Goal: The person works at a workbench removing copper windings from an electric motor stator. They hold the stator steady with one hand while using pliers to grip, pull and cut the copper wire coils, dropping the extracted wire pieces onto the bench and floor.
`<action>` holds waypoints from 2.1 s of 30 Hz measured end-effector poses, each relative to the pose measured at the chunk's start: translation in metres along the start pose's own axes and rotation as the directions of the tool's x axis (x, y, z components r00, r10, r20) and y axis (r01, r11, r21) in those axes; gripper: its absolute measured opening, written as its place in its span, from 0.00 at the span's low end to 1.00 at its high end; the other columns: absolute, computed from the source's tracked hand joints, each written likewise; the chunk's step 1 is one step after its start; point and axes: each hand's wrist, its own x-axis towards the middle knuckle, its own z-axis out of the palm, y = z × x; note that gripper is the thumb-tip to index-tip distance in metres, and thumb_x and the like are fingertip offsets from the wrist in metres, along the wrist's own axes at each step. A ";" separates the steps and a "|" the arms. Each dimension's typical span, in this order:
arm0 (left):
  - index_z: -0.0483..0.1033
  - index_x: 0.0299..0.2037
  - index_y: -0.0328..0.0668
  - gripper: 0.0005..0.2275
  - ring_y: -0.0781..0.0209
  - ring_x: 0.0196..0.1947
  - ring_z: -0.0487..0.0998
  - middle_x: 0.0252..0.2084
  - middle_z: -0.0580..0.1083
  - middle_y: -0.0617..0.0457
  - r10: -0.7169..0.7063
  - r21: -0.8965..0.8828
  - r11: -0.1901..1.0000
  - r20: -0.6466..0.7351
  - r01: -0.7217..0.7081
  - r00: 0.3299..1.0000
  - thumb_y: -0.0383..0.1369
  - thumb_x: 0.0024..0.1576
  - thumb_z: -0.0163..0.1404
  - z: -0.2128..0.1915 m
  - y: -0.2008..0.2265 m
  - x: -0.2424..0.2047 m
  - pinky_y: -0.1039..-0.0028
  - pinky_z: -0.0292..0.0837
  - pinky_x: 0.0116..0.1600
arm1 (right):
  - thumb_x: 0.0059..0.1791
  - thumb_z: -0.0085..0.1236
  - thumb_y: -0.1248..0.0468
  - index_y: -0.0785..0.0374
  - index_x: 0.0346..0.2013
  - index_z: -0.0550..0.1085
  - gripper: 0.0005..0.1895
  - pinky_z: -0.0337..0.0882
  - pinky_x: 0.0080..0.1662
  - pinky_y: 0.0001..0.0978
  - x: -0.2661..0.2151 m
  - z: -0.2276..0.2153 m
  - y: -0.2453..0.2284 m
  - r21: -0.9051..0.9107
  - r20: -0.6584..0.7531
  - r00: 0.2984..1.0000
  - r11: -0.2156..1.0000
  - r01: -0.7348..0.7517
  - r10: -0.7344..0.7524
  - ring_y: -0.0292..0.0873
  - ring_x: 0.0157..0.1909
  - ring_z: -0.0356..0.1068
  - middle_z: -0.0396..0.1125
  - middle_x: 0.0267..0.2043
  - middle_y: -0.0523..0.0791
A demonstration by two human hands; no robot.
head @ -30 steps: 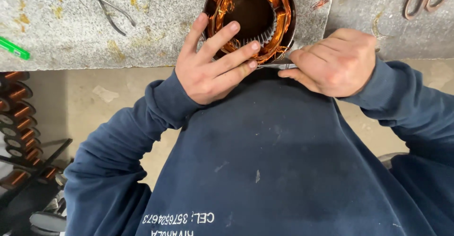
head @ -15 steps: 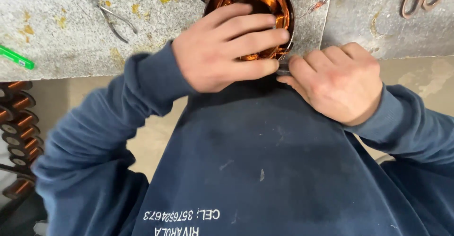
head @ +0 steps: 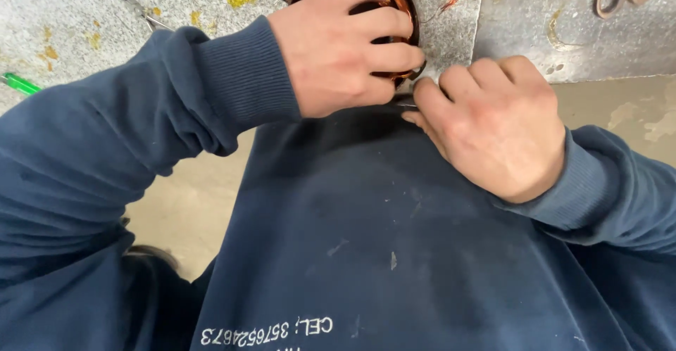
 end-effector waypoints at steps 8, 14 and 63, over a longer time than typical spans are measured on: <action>0.80 0.35 0.53 0.05 0.52 0.70 0.66 0.65 0.74 0.54 -0.130 0.111 0.987 0.096 0.119 0.987 0.40 0.58 0.54 -0.008 0.014 0.006 0.49 0.57 0.73 | 0.46 0.67 0.55 0.57 0.32 0.76 0.11 0.69 0.32 0.33 -0.005 0.021 0.020 0.215 -0.091 0.990 0.968 0.128 -0.111 0.42 0.31 0.65 0.63 0.28 0.41; 0.80 0.34 0.57 0.05 0.52 0.72 0.63 0.67 0.72 0.57 -0.159 0.176 0.975 0.141 0.133 0.977 0.41 0.59 0.53 -0.006 0.019 0.010 0.49 0.55 0.76 | 0.50 0.69 0.56 0.59 0.36 0.76 0.11 0.69 0.34 0.36 -0.008 0.042 0.037 0.321 -0.147 0.968 0.915 0.243 -0.205 0.44 0.34 0.68 0.65 0.32 0.42; 0.80 0.50 0.44 0.13 0.47 0.62 0.74 0.63 0.74 0.46 -0.639 0.052 0.746 -0.224 0.664 0.735 0.27 0.56 0.61 0.003 0.117 -0.033 0.60 0.72 0.65 | 0.55 0.70 0.64 0.60 0.46 0.78 0.09 0.71 0.48 0.39 -0.098 0.135 0.118 0.424 -0.042 0.984 0.895 -0.139 0.173 0.49 0.45 0.71 0.72 0.42 0.46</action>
